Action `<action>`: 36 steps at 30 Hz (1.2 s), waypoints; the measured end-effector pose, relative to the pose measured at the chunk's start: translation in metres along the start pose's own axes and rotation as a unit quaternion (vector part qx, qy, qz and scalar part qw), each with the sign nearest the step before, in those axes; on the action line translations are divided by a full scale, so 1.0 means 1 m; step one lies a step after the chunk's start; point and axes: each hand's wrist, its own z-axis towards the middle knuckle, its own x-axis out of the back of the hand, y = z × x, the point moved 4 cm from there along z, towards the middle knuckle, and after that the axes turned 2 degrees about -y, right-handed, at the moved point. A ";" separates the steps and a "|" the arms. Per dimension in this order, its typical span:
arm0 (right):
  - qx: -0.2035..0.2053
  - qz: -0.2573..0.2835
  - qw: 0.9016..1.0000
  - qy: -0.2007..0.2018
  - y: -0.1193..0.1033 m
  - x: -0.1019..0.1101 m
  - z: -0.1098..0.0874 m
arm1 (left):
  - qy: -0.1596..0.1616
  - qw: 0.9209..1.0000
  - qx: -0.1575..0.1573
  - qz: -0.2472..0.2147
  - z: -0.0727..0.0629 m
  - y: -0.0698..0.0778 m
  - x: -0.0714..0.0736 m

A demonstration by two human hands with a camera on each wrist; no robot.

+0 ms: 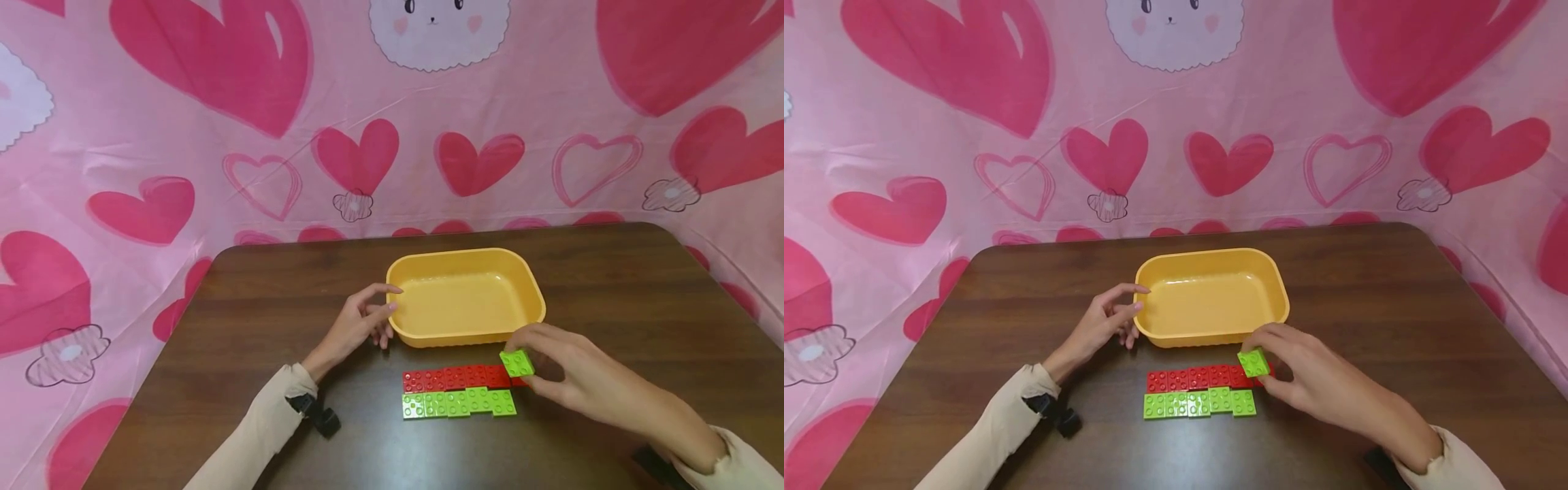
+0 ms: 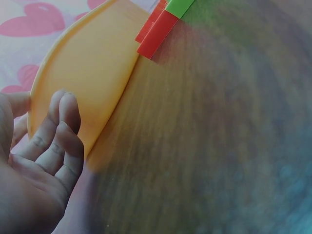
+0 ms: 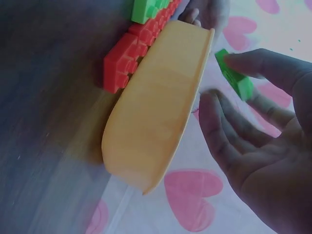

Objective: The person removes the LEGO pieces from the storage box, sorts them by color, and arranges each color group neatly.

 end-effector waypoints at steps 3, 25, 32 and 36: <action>0.012 -0.034 0.999 0.020 0.000 0.000 -0.004 | 0.000 1.000 0.002 0.004 0.000 -0.001 0.000; 0.031 -0.108 0.994 0.011 -0.005 -0.005 -0.020 | 0.003 1.000 0.004 0.012 -0.003 -0.002 0.001; 0.030 -0.108 0.993 -0.037 -0.002 -0.009 -0.025 | -0.001 1.000 0.001 0.011 -0.001 -0.003 -0.001; 0.020 -0.131 0.990 -0.052 -0.001 -0.012 -0.024 | -0.002 1.000 0.000 0.012 0.000 -0.002 -0.001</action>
